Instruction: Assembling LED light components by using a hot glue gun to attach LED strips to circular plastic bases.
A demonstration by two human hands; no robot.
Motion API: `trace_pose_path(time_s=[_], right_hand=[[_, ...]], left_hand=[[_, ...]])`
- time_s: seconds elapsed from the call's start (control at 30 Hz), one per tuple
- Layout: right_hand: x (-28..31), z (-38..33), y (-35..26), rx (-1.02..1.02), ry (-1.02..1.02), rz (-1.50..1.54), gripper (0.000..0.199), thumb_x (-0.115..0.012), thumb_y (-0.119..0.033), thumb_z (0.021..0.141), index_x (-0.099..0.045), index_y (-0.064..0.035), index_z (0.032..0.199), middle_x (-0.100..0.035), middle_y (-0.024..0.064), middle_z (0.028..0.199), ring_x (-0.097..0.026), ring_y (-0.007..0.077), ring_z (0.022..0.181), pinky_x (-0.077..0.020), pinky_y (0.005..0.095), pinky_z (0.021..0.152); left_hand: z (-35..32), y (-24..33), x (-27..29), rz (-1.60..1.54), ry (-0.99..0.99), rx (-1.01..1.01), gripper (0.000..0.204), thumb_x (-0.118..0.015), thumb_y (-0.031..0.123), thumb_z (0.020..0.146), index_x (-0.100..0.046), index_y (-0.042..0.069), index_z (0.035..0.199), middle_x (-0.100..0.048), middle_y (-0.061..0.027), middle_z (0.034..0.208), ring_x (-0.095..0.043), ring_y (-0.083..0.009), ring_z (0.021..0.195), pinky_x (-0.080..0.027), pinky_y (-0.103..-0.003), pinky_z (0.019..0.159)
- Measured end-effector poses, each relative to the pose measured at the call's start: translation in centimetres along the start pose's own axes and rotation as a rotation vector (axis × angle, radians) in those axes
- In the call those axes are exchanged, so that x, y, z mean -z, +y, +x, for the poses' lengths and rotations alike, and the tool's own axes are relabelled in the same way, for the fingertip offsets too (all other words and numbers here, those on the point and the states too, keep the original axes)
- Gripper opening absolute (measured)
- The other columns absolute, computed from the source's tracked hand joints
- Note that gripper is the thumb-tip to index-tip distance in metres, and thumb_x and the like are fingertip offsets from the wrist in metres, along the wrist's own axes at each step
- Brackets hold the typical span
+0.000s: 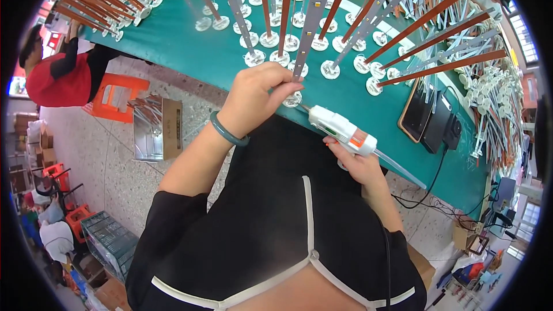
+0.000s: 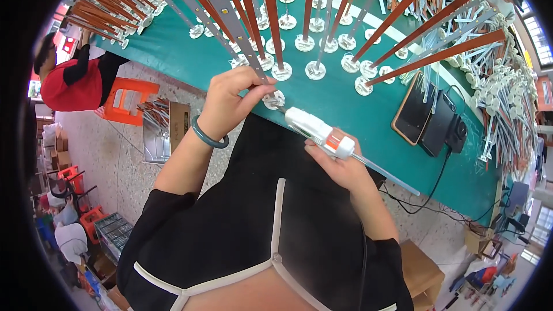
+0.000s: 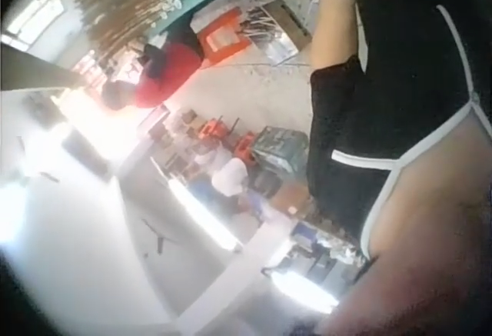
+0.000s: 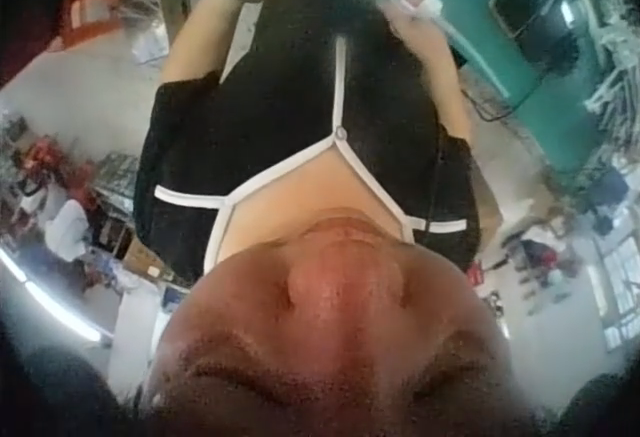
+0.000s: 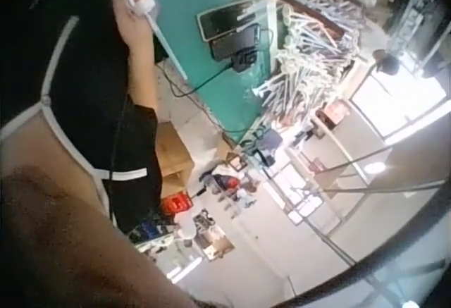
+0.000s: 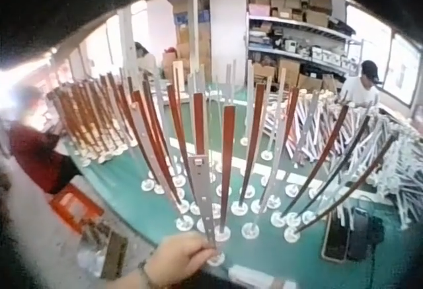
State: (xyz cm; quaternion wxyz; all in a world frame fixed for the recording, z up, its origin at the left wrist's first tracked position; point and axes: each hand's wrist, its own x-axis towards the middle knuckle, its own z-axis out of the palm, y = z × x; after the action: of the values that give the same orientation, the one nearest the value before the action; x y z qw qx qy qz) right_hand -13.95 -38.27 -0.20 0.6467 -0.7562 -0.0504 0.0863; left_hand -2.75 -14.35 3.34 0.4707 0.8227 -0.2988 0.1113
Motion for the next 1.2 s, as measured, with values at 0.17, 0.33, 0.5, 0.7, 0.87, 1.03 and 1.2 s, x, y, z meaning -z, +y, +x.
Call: trace_pose_path(time_s=[0.17,0.33,0.5,0.7,0.87,1.03,1.2], right_hand=[[-0.8,0.8,-1.4,-0.016,0.0,-0.155,0.019,-0.069,-0.014,0.084,-0.062,-0.0001,0.094,-0.06,0.0078,0.078,-0.058,0.0172,0.07,-0.0458,0.0299,0.064],[-1.4,1.2,-1.2,0.015,0.068,-0.267,0.024,-0.071,-0.021,0.082,-0.059,0.0001,0.082,-0.057,0.0118,0.074,-0.056,0.0242,0.064,-0.0442,0.033,0.061],[-1.8,1.5,-1.4,0.022,0.094,-0.319,0.026,-0.071,-0.023,0.081,-0.058,-0.001,0.079,-0.057,0.0133,0.072,-0.056,0.0283,0.062,-0.044,0.035,0.059],[-2.0,1.7,-1.9,0.031,0.096,-0.377,0.026,-0.07,-0.025,0.081,-0.058,-0.0014,0.079,-0.058,0.0136,0.072,-0.058,0.031,0.063,-0.0448,0.036,0.059],[-2.1,1.7,-2.0,0.02,0.099,-0.377,0.026,-0.069,-0.025,0.081,-0.059,-0.0013,0.079,-0.059,0.0139,0.072,-0.058,0.0315,0.064,-0.0454,0.036,0.059],[-2.1,1.6,-2.0,-0.001,0.101,-0.374,0.024,-0.07,-0.024,0.081,-0.061,-0.0011,0.08,-0.06,0.0144,0.074,-0.059,0.0321,0.065,-0.0461,0.0362,0.06],[-2.1,1.6,-1.7,0.046,0.118,-0.376,0.024,-0.07,-0.023,0.08,-0.061,-0.001,0.08,-0.061,0.0146,0.075,-0.06,0.0332,0.066,-0.0465,0.0369,0.061]], left_hand=[[-0.2,0.4,-0.1,0.022,-0.003,0.018,0.01,-0.072,0.003,0.078,-0.064,-0.002,0.076,-0.068,-0.01,0.08,-0.066,-0.0187,0.067,-0.049,-0.028,0.059],[-0.1,0.4,0.0,0.002,0.001,0.023,0.011,-0.072,0.005,0.078,-0.063,-0.001,0.075,-0.067,-0.0098,0.077,-0.064,-0.0189,0.063,-0.048,-0.028,0.058],[0.2,0.5,0.2,0.004,0.012,-0.01,0.015,-0.073,0.007,0.078,-0.062,-0.001,0.073,-0.064,-0.0097,0.072,-0.061,-0.0199,0.06,-0.046,-0.029,0.055],[0.1,0.5,-0.3,-0.017,-0.005,-0.016,0.01,-0.073,0.008,0.077,-0.066,0.002,0.08,-0.064,-0.0097,0.075,-0.063,-0.025,0.066,-0.05,-0.032,0.058],[0.1,0.5,-0.2,-0.016,-0.004,0.003,0.01,-0.073,0.009,0.077,-0.066,0.002,0.08,-0.065,-0.0096,0.076,-0.064,-0.0251,0.067,-0.05,-0.032,0.059],[0.1,0.3,-0.3,-0.015,0.007,-0.01,0.011,-0.073,0.01,0.078,-0.065,0.002,0.079,-0.064,-0.0094,0.076,-0.063,-0.0247,0.065,-0.049,-0.032,0.058],[0.1,0.3,-0.2,-0.01,-0.006,0.025,0.015,-0.072,0.006,0.079,-0.06,-0.002,0.073,-0.068,-0.0089,0.079,-0.064,-0.0174,0.063,-0.049,-0.027,0.058]])
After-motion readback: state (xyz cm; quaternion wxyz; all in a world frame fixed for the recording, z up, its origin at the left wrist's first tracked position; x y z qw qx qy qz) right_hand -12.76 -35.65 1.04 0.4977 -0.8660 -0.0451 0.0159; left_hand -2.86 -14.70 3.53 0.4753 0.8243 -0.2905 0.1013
